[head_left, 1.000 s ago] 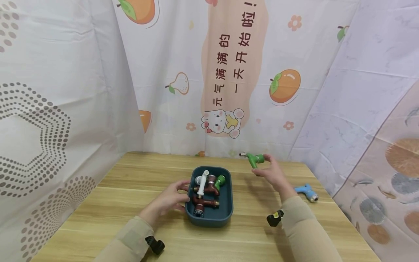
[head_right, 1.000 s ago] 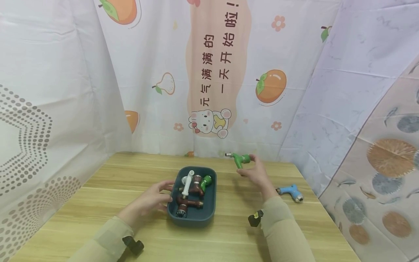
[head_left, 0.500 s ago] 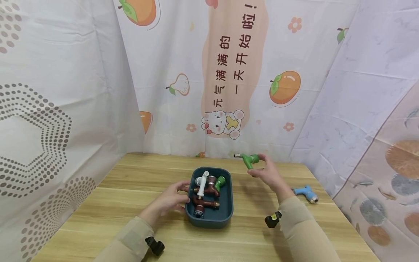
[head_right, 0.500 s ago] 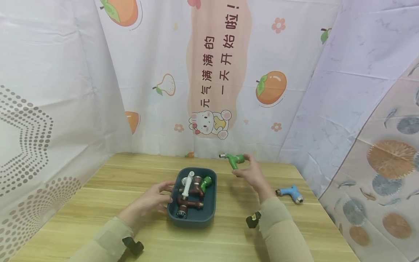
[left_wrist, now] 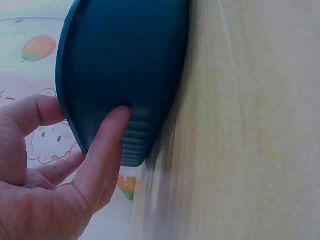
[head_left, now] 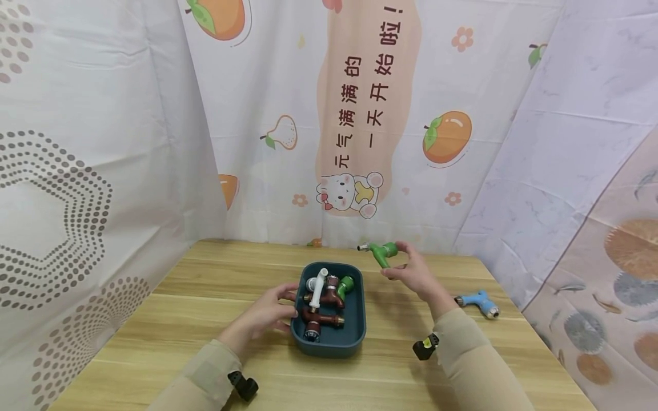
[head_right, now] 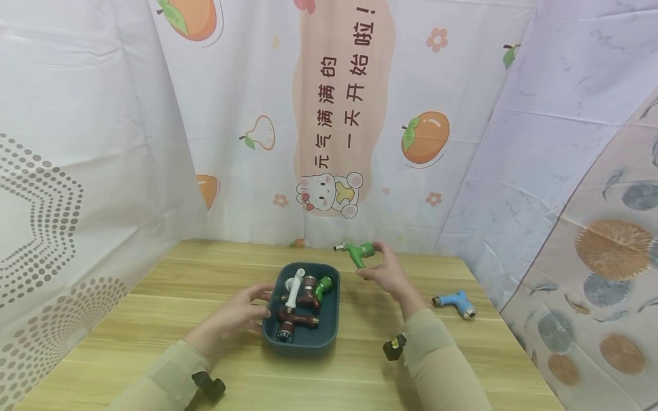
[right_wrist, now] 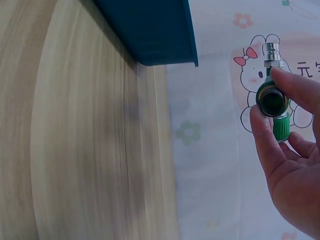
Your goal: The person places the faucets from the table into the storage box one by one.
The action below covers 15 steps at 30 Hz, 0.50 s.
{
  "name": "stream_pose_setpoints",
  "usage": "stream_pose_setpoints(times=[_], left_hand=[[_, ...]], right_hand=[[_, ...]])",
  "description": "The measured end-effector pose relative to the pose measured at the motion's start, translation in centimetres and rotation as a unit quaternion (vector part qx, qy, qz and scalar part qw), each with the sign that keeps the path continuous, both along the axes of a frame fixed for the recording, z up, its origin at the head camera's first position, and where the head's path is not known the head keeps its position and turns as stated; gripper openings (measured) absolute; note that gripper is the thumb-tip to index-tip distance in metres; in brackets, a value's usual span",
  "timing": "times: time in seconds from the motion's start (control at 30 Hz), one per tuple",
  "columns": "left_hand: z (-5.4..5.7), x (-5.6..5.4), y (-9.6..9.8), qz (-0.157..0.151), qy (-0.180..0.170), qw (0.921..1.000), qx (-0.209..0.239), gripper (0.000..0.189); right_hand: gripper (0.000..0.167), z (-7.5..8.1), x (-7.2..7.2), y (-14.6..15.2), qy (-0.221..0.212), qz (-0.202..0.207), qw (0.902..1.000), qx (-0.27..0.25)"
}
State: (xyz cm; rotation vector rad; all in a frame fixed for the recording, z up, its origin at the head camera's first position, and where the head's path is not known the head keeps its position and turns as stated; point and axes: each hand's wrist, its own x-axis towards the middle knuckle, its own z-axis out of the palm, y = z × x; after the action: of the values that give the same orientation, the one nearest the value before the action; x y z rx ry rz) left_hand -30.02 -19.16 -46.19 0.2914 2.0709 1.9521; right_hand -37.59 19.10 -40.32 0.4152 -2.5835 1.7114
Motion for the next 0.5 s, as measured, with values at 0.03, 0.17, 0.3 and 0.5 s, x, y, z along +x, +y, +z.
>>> stream_pose_setpoints(times=[0.03, 0.17, 0.3, 0.5], left_hand=[[0.0, 0.0, 0.0, 0.000, 0.000, 1.0000, 0.000, 0.076], [0.0, 0.0, 0.0, 0.000, -0.001, 1.0000, 0.001, 0.076], [0.0, 0.0, 0.0, 0.002, 0.000, 1.0000, -0.001, 0.077], [0.0, 0.0, 0.0, 0.002, -0.001, 1.0000, -0.001, 0.077]], right_hand=[[0.094, 0.0, 0.1, -0.1, 0.001, 0.003, 1.0000, -0.001], [0.094, -0.1, 0.3, -0.5, -0.002, 0.015, 0.9999, -0.007], [0.094, -0.1, 0.5, -0.9, -0.005, 0.028, 0.9995, -0.011], [0.092, -0.1, 0.8, -1.6, 0.000, 0.044, 0.9990, -0.006]])
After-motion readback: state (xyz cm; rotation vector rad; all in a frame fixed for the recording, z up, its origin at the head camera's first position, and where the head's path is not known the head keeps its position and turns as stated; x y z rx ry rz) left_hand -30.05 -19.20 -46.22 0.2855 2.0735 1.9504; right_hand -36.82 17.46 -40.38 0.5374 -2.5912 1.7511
